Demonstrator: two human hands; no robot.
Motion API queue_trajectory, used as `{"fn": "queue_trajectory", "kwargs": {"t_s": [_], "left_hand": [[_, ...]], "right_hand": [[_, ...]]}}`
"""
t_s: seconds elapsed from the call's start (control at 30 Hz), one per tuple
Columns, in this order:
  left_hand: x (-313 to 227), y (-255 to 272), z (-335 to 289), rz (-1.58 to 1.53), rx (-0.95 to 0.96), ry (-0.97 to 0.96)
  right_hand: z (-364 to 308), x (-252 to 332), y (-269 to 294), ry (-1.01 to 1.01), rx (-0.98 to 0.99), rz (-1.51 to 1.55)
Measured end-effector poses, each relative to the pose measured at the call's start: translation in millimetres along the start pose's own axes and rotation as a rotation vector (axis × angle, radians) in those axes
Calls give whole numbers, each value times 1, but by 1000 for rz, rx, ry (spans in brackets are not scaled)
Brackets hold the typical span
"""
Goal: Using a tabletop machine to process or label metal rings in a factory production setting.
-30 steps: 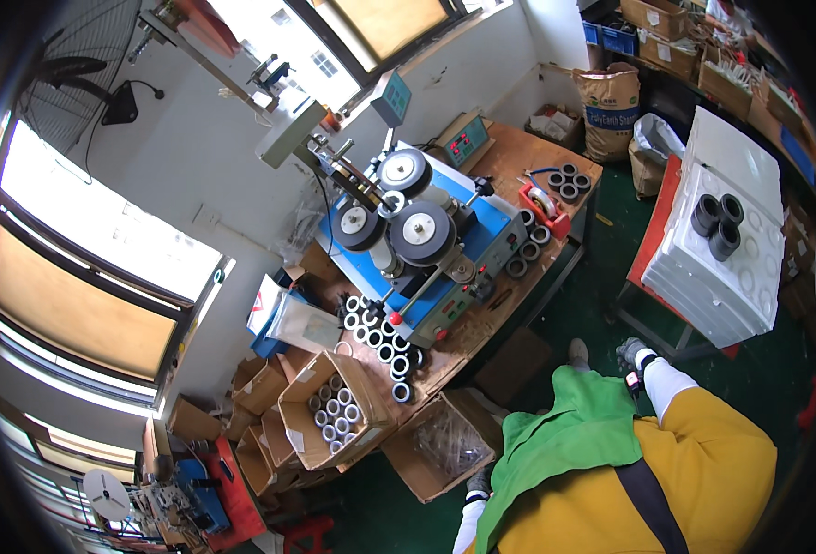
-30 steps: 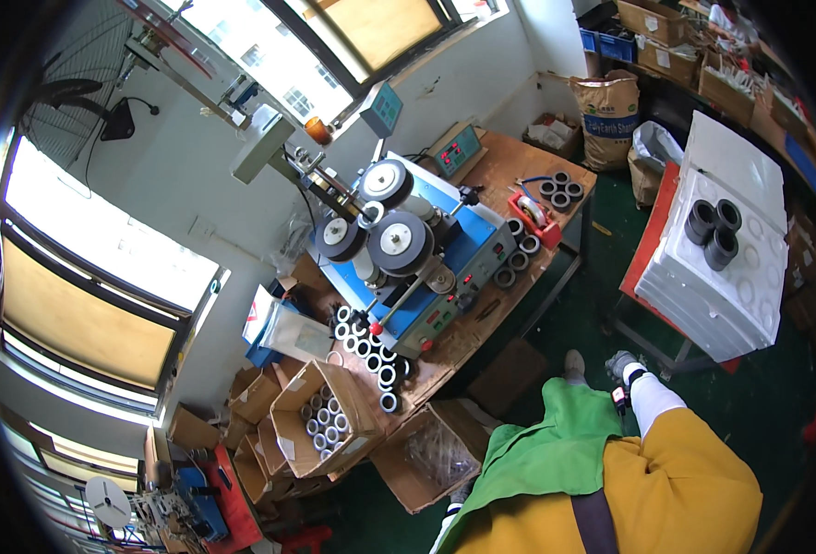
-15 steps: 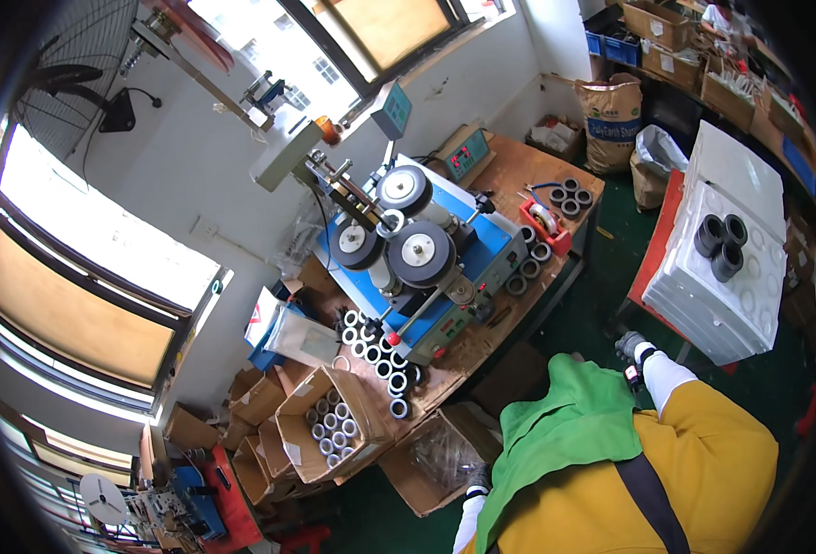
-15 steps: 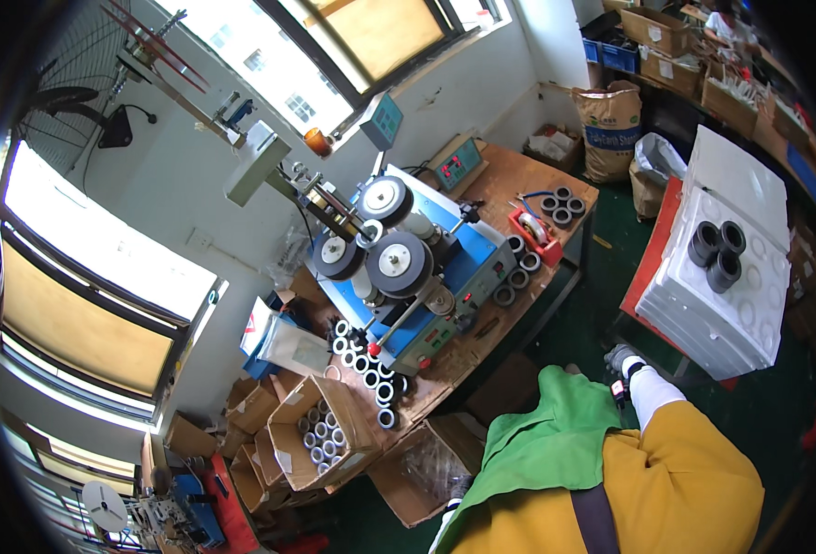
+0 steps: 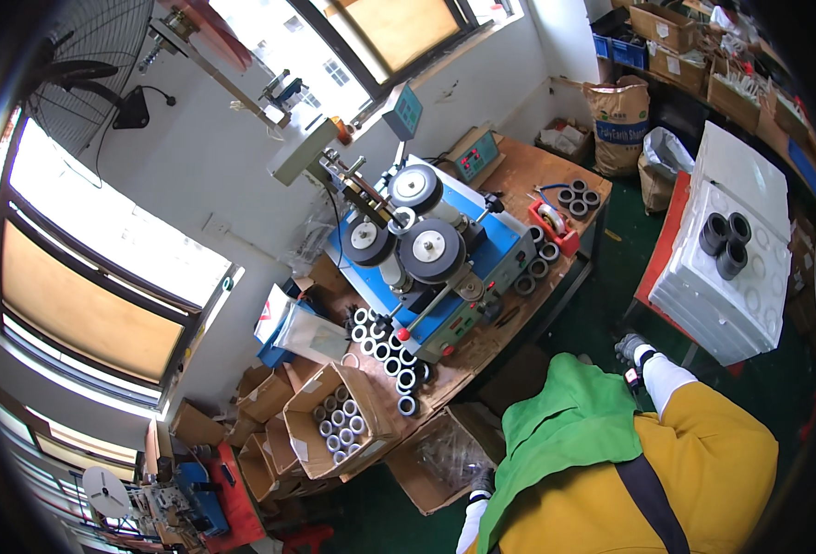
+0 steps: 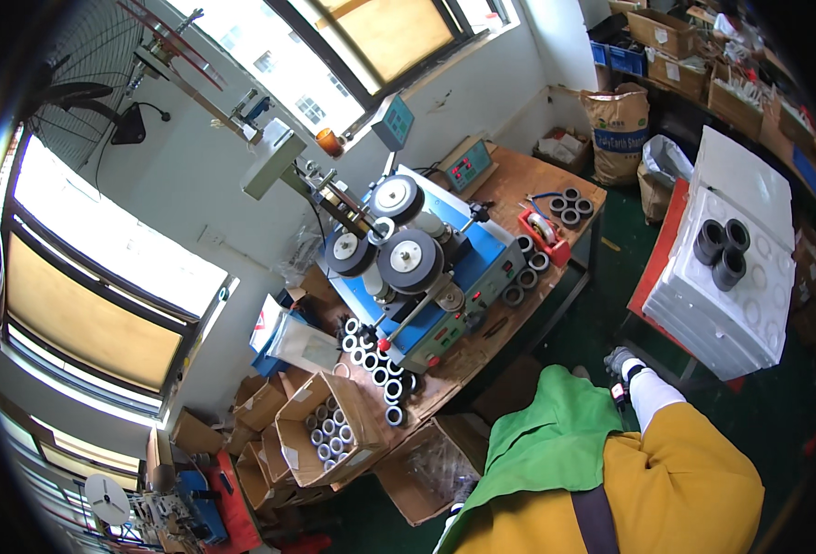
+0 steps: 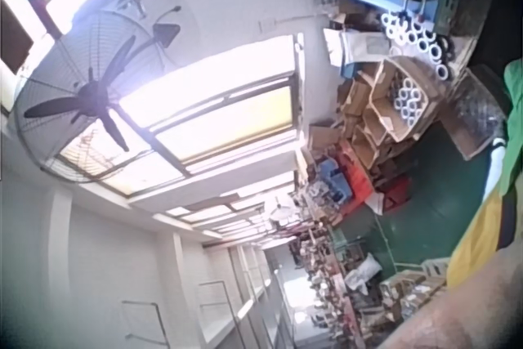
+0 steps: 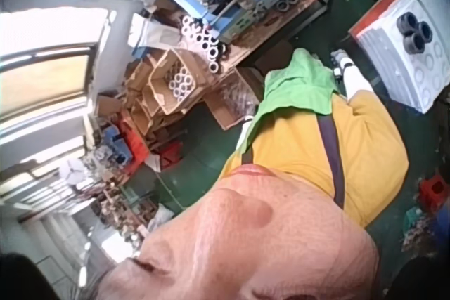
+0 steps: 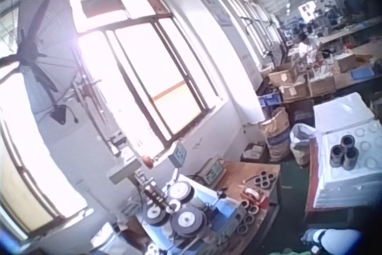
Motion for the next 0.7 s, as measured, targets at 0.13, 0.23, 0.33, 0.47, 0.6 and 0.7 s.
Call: {"fn": "queue_trajectory", "kwargs": {"t_s": [0.13, 0.23, 0.33, 0.47, 0.6, 0.7], "left_hand": [[-17, 3, -18, 915, 9, -737], [0, 13, -19, 782, 54, -653], [13, 24, -23, 785, 25, -629], [28, 35, -27, 789, -12, -596], [33, 34, -33, 997, 47, -675], [33, 36, -37, 965, 31, -631]], "right_hand": [[0, -16, -20, -33, 42, -66], [-5, -33, -30, -44, 65, -74], [-5, -50, -39, -61, 77, -70], [-13, -62, -45, -92, 83, -82], [-30, -54, -47, -87, 68, -126], [-36, -48, -47, -61, 60, -74]]}}
Point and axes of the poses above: each hand's wrist, its own z-axis towards the middle knuckle, its own y-axis out of the back of the hand, x = y × z, the point moved 6 cm from there along z, towards the middle knuckle, and after that the axes turned 6 degrees about z, right-handed, at the moved point
